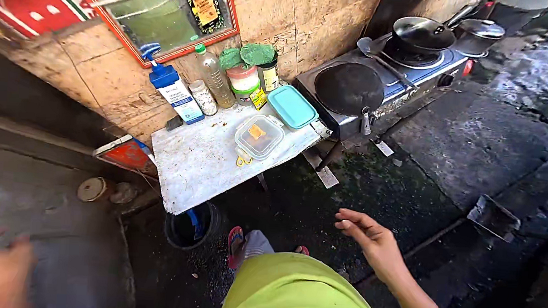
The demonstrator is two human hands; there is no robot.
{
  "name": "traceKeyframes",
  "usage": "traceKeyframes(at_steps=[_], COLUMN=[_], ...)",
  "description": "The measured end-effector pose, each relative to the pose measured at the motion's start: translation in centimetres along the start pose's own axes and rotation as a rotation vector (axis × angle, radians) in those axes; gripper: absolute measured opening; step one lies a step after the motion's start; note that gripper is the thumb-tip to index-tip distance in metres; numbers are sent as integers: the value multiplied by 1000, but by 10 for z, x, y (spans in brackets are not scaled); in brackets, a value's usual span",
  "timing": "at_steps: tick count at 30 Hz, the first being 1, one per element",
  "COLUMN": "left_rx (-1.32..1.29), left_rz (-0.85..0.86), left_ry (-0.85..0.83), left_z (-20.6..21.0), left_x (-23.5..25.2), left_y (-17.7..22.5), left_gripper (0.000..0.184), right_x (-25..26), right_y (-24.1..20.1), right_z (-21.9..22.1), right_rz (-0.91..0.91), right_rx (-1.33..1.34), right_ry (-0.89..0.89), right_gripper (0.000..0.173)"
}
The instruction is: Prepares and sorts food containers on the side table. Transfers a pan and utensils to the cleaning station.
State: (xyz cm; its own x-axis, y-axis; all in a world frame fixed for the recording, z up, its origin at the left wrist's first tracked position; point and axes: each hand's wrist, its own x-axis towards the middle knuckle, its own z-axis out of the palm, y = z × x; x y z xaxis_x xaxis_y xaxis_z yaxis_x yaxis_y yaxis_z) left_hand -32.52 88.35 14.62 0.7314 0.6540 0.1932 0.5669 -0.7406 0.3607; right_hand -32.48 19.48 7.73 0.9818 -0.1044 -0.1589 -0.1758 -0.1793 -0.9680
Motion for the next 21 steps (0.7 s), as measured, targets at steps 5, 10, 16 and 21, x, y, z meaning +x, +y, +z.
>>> traceKeyframes(at_steps=[5,10,16,21], left_rx=[-124,-212,-157,-58], left_rz=[406,727,928,929], left_ry=[-215,-340,-274,-280], left_z=[89,155,212,257], left_x=[-4,-8,29,78], left_y=[214,388,540,611], left_gripper=[43,42,48,69], right_x=[-4,-5,12,63], right_y=[-7,10,14,-13], right_z=[-43,-60,-77,-81], right_rz=[-124,-149,1,48], right_rx=[-14,4,14,41], right_ry=[72,146,242,301], right_gripper=[30,31,30,28])
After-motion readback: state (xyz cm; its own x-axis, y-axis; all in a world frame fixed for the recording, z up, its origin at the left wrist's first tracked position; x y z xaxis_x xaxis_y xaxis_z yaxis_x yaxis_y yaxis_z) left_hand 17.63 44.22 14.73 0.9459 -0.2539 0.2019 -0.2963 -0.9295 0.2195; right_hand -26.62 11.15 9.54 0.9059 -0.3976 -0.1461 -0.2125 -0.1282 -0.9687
